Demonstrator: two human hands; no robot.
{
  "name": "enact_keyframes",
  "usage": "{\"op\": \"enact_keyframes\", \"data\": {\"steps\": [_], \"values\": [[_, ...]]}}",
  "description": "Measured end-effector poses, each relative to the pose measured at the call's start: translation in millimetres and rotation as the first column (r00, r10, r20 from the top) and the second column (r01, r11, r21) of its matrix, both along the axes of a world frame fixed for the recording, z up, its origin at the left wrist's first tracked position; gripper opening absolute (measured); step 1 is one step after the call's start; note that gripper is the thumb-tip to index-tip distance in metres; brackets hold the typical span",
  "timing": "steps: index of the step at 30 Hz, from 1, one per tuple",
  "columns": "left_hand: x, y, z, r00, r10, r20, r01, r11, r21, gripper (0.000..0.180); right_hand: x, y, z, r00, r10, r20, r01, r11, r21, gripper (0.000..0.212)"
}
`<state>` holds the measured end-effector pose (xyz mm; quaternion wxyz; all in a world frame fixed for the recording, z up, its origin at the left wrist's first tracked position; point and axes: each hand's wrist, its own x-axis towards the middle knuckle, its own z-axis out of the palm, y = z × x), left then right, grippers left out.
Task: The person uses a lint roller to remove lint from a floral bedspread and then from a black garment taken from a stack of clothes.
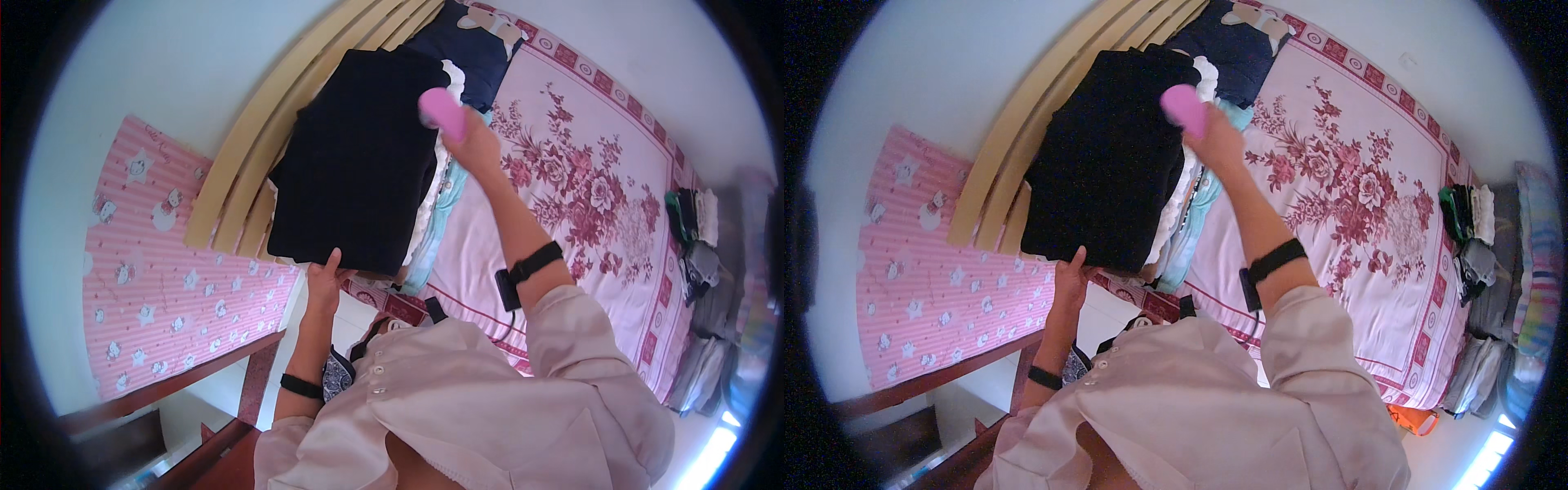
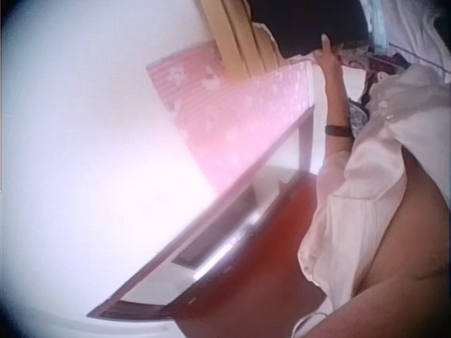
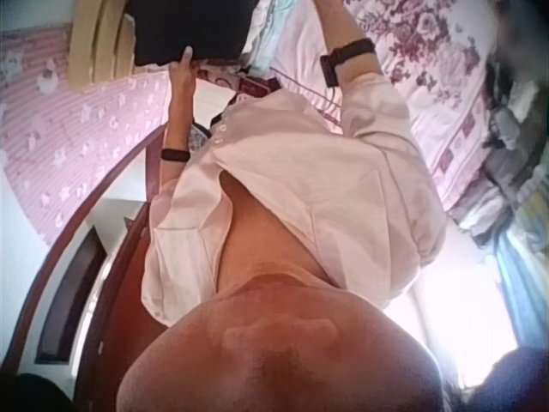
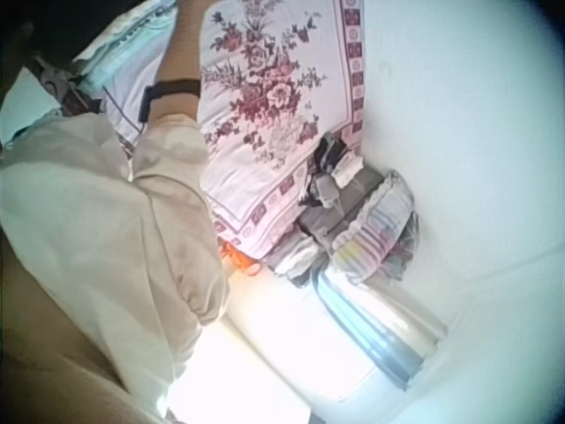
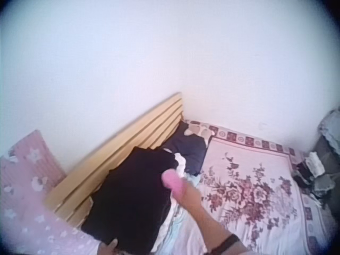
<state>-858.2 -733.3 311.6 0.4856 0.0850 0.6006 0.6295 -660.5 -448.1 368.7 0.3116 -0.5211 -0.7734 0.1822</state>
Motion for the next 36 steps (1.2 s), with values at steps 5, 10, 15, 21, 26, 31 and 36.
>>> {"op": "enact_keyframes", "data": {"steps": [5,10,15,21,26,31,36], "values": [[-1,-1,-4,1.0,-0.003,-0.005,0.003,1.0,-0.004,0.027,20,41,-5,0.998,-0.053,-0.038,0.058,0.991,0.118,0.059],[-7,-2,-9,0.996,-0.091,-0.008,0.09,0.996,-0.023,0.035,12,40,-2,0.998,0.061,-0.031,-0.061,0.998,0.027,0.064],[-6,0,-8,0.998,-0.047,-0.043,0.045,0.998,-0.045,0.034,16,39,0,0.962,0.274,0.006,-0.273,0.96,-0.069,0.066],[-4,1,-6,0.999,-0.032,-0.031,0.029,0.997,-0.068,0.028,19,41,-2,0.993,0.114,-0.04,-0.115,0.993,-0.018,0.067],[-6,3,-5,0.998,-0.046,-0.041,0.045,0.999,-0.022,0.033,38,24,-7,0.959,0.276,-0.068,-0.282,0.953,-0.111,0.062],[-3,4,1,0.998,-0.04,-0.049,0.036,0.996,-0.083,0.033,50,-9,-37,0.945,0.241,-0.22,-0.279,0.947,-0.158,0.064],[-1,5,5,0.998,-0.041,-0.05,0.039,0.999,-0.026,0.032,52,-26,-52,0.931,0.2,-0.304,-0.265,0.946,-0.189,0.068]]}}
